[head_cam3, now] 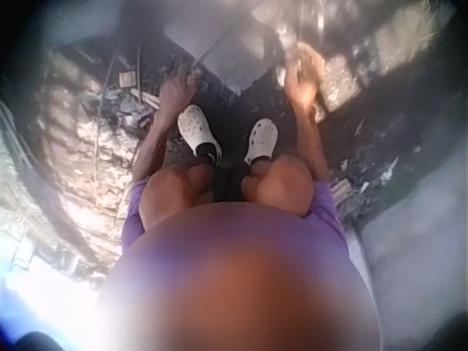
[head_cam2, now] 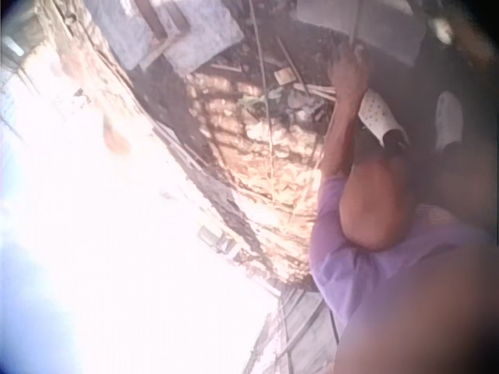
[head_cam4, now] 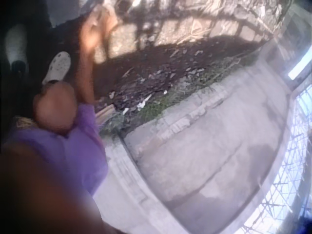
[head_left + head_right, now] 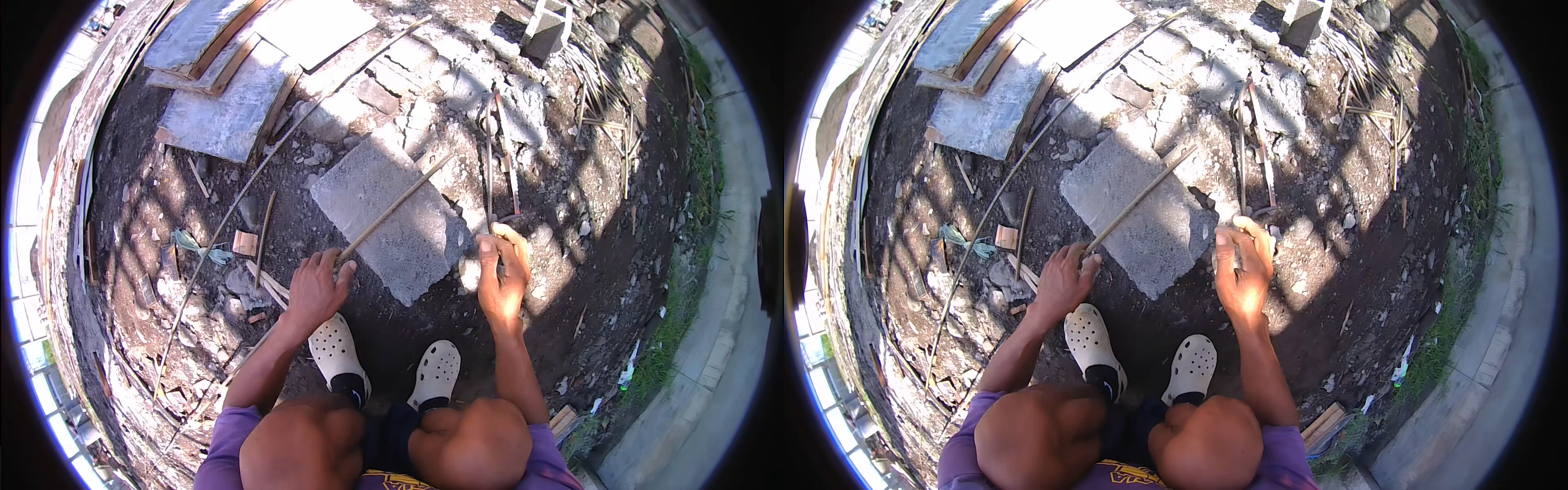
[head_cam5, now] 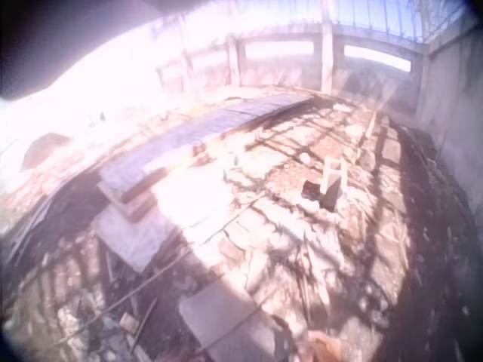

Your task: The person uses a hacksaw to cut a metal rod placed on a concrete block. They repeatedly saw back and forth, repositioning the rod and adjusting their grip as needed. The cut pieces are set aside on the ground.

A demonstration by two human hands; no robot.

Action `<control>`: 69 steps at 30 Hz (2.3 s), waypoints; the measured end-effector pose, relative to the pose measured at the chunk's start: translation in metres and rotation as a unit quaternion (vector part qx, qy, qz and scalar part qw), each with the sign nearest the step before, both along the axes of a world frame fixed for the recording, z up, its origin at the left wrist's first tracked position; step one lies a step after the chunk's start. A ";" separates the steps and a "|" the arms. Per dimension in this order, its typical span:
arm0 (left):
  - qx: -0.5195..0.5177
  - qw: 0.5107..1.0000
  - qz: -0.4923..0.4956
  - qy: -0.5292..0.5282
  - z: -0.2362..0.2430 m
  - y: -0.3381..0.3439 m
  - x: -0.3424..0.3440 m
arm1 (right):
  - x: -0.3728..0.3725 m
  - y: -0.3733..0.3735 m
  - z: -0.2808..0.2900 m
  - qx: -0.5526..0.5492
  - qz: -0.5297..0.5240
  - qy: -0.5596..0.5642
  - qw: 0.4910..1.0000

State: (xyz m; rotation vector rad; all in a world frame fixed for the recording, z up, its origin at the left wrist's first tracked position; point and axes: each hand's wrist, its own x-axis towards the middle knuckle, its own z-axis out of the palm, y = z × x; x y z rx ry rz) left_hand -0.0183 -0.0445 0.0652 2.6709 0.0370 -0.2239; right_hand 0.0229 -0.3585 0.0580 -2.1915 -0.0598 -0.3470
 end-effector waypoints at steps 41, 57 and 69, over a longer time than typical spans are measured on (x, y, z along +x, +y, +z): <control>-0.209 0.971 0.021 -0.114 -0.004 -0.046 0.083 | -0.088 -0.068 -0.229 -0.212 -0.240 0.184 0.929; -0.118 0.983 0.007 -0.143 -0.030 -0.075 0.083 | -0.090 -0.068 -0.227 -0.194 -0.241 0.174 0.935; -0.077 0.985 -0.010 -0.154 -0.027 -0.078 0.084 | -0.089 -0.071 -0.217 -0.137 -0.247 0.153 0.947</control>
